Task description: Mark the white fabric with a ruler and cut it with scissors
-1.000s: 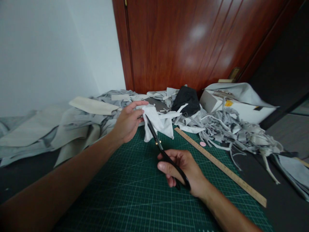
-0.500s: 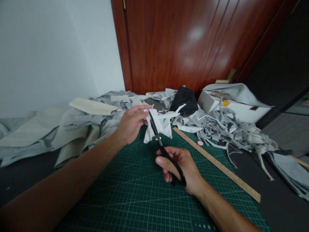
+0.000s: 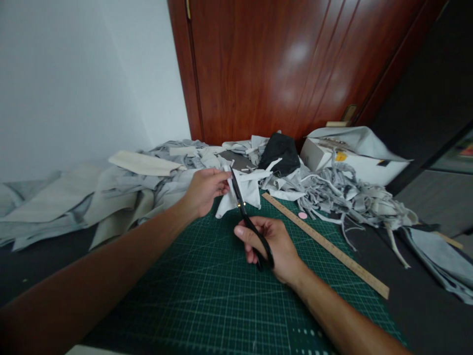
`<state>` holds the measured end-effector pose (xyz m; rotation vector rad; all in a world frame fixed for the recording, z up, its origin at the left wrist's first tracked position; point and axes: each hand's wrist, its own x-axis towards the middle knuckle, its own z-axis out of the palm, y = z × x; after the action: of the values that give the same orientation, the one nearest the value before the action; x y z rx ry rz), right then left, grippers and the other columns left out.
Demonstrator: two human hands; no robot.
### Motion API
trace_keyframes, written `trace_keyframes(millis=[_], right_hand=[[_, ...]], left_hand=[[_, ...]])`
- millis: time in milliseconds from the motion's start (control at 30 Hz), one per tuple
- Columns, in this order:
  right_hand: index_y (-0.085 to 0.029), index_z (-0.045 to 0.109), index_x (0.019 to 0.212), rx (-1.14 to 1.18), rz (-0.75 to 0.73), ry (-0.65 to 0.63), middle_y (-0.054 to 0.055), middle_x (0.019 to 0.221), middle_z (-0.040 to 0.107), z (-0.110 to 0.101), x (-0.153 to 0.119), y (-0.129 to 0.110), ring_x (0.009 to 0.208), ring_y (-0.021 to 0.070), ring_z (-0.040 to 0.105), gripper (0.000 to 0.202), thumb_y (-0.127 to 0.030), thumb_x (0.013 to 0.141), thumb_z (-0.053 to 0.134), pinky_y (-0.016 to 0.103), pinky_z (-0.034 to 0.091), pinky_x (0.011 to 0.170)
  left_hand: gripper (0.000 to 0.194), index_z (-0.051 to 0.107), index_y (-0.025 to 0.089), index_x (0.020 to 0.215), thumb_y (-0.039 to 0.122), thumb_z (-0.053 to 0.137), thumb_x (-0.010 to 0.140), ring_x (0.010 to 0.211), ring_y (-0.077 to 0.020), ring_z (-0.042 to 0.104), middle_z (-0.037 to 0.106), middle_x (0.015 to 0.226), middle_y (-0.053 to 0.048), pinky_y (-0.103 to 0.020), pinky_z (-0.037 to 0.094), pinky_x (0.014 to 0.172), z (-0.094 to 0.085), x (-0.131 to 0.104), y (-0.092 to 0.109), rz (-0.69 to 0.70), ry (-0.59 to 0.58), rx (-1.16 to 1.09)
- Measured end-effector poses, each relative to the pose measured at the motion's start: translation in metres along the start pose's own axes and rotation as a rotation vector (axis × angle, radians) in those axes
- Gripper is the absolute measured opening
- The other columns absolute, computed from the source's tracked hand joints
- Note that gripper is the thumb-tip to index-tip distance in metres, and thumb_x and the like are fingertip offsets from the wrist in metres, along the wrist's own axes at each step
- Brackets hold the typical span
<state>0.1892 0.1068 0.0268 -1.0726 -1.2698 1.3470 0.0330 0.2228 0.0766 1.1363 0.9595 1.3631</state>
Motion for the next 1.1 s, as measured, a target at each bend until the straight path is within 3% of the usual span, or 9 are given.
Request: trace_keyframes(millis=[133,200,267,333,433,533,633,800,1100], right_hand=[[-0.019,0.064,0.062,-0.179,-0.169,0.065,-0.001,0.049,0.06,-0.013,0.022,-0.046,0.041,0.0101,0.052,0.051,-0.059,0.073,0.092,0.021,0.039,0.039],[-0.019,0.065,0.061,-0.247,-0.268,0.112,0.0,0.05,0.061,-0.019,0.03,-0.074,0.042,0.0106,0.053,0.051,-0.061,0.072,0.092,0.021,0.037,0.038],[-0.018,0.065,0.058,-0.303,-0.292,0.11,0.001,0.049,0.062,-0.021,0.033,-0.09,0.042,0.0109,0.054,0.053,-0.062,0.073,0.091,0.022,0.037,0.039],[-0.018,0.065,0.059,-0.28,-0.267,0.117,0.002,0.049,0.062,-0.019,0.033,-0.088,0.042,0.0111,0.054,0.053,-0.062,0.074,0.091,0.022,0.038,0.039],[-0.018,0.062,0.059,-0.204,-0.137,0.103,0.0,0.049,0.061,-0.009,0.029,-0.055,0.041,0.0109,0.055,0.054,-0.061,0.07,0.092,0.021,0.04,0.038],[-0.018,0.062,0.062,-0.145,-0.028,0.122,-0.002,0.046,0.059,0.001,0.028,-0.018,0.037,0.0097,0.052,0.052,-0.059,0.067,0.095,0.02,0.037,0.035],[-0.018,0.062,0.065,-0.111,0.007,0.134,-0.003,0.045,0.059,0.008,0.027,0.0,0.036,0.0094,0.051,0.051,-0.058,0.068,0.094,0.019,0.035,0.034],[-0.018,0.062,0.068,-0.066,0.021,0.143,-0.003,0.048,0.06,0.012,0.028,0.004,0.037,0.0092,0.052,0.05,-0.056,0.068,0.095,0.018,0.038,0.035],[-0.017,0.066,0.074,-0.04,0.014,0.154,-0.005,0.051,0.06,0.012,0.026,0.012,0.038,0.0092,0.053,0.047,-0.054,0.069,0.095,0.018,0.038,0.036]], left_hand=[[0.031,0.058,0.016,0.059,0.005,0.072,0.084,0.051,-0.0086,0.052,0.06,0.057,-0.002,-0.025,0.039,0.054,0.036,0.03,0.039,0.125,-0.018,-0.027],[0.032,0.057,0.016,0.059,0.001,0.065,0.087,0.051,-0.0092,0.051,0.057,0.057,-0.001,-0.025,0.038,0.055,0.054,0.043,0.061,0.266,-0.025,-0.041],[0.03,0.058,0.016,0.061,0.001,0.063,0.086,0.053,-0.0095,0.052,0.057,0.059,-0.001,-0.025,0.039,0.056,0.065,0.049,0.072,0.31,-0.049,-0.08],[0.027,0.058,0.016,0.062,0.002,0.066,0.084,0.054,-0.0097,0.053,0.057,0.059,0.0,-0.025,0.04,0.057,0.065,0.047,0.064,0.258,-0.044,-0.127],[0.024,0.057,0.017,0.061,0.006,0.068,0.08,0.05,-0.01,0.049,0.053,0.053,0.002,-0.025,0.038,0.054,0.051,0.037,0.025,0.059,0.051,-0.125],[0.022,0.055,0.018,0.061,0.009,0.067,0.078,0.047,-0.0103,0.048,0.053,0.053,0.002,-0.024,0.038,0.051,0.037,0.03,-0.017,-0.004,0.108,-0.133],[0.021,0.057,0.018,0.066,0.02,0.072,0.08,0.047,-0.0101,0.049,0.054,0.055,0.004,-0.023,0.037,0.049,0.031,0.029,-0.039,-0.007,0.154,-0.153],[0.036,0.058,0.017,0.067,0.04,0.082,0.08,0.05,-0.0097,0.052,0.058,0.06,0.003,-0.023,0.038,0.048,0.031,0.031,-0.046,0.036,0.149,-0.185],[0.033,0.057,0.018,0.068,0.035,0.081,0.084,0.053,-0.0087,0.049,0.055,0.062,0.005,-0.022,0.037,0.052,0.029,0.03,-0.046,0.126,0.168,-0.189]])
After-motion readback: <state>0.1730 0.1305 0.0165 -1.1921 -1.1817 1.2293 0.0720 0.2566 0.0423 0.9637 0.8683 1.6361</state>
